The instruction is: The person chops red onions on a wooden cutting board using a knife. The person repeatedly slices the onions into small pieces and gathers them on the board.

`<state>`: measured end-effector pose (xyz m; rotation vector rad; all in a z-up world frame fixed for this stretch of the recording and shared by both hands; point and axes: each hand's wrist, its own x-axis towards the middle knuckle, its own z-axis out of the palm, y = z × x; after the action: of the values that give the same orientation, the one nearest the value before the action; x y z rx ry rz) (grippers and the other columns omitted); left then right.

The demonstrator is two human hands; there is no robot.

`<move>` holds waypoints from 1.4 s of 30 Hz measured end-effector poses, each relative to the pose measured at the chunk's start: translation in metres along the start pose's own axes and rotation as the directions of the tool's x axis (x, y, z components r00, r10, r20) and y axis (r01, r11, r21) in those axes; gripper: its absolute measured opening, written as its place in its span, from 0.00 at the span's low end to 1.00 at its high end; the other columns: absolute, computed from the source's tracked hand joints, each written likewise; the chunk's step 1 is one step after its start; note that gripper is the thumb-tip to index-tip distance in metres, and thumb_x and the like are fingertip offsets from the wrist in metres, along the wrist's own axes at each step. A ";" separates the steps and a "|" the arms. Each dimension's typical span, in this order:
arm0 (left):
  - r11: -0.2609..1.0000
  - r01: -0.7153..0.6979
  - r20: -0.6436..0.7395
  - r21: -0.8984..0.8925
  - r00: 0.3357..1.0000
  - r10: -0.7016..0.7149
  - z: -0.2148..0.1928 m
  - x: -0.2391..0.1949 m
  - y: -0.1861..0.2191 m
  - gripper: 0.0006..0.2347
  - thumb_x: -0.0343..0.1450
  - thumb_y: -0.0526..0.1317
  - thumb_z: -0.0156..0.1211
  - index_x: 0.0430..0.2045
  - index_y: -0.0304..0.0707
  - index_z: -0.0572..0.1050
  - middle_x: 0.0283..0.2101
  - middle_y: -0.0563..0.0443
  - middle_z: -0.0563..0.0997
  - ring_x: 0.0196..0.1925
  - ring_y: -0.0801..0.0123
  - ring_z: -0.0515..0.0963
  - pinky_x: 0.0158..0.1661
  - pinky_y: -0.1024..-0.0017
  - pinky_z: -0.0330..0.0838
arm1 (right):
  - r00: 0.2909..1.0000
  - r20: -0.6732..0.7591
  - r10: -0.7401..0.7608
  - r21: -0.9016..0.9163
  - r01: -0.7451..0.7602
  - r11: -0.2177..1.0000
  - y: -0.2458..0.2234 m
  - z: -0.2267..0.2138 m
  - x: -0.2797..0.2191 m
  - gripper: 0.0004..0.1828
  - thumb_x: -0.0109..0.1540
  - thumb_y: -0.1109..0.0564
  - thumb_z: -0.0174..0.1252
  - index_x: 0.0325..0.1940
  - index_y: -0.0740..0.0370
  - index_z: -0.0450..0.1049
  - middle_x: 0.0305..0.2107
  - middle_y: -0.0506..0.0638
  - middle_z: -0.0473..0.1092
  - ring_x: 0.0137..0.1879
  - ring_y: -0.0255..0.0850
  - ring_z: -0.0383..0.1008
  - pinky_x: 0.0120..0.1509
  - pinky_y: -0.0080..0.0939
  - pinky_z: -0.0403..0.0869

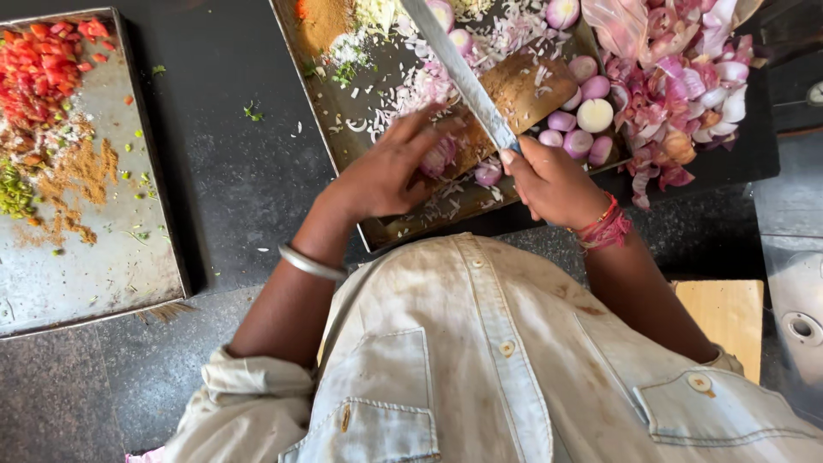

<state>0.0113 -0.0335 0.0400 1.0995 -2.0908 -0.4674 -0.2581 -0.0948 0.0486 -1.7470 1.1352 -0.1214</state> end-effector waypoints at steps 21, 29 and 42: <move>0.895 0.443 -0.229 -0.058 0.866 -0.444 0.034 -0.023 0.018 0.16 0.63 0.41 0.75 0.40 0.34 0.79 0.43 0.41 0.82 0.43 0.49 0.83 0.43 0.58 0.78 | 0.942 0.027 -0.333 -0.527 0.297 0.796 0.007 0.037 0.025 0.17 0.68 0.48 0.55 0.39 0.65 0.68 0.21 0.65 0.72 0.30 0.66 0.73 0.33 0.66 0.68; 0.932 0.362 -0.274 -0.012 0.895 -0.352 0.039 -0.031 0.010 0.11 0.66 0.40 0.74 0.37 0.36 0.81 0.44 0.45 0.82 0.45 0.51 0.82 0.46 0.59 0.77 | 0.947 -0.041 -0.318 -0.547 0.245 0.800 -0.017 0.036 0.014 0.13 0.69 0.52 0.52 0.46 0.67 0.67 0.20 0.65 0.72 0.28 0.66 0.73 0.31 0.66 0.69; 0.958 0.286 -0.284 0.017 0.920 -0.270 0.042 -0.031 0.006 0.07 0.67 0.38 0.72 0.31 0.35 0.80 0.39 0.44 0.80 0.42 0.50 0.81 0.45 0.57 0.75 | 0.962 -0.016 -0.272 -0.555 0.218 0.803 -0.017 0.046 0.019 0.14 0.69 0.53 0.50 0.46 0.70 0.66 0.22 0.68 0.73 0.30 0.67 0.74 0.34 0.67 0.70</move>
<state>-0.0112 -0.0049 0.0015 1.4204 -1.7193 -0.3615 -0.2116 -0.0760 0.0320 -2.4296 1.0677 -0.0337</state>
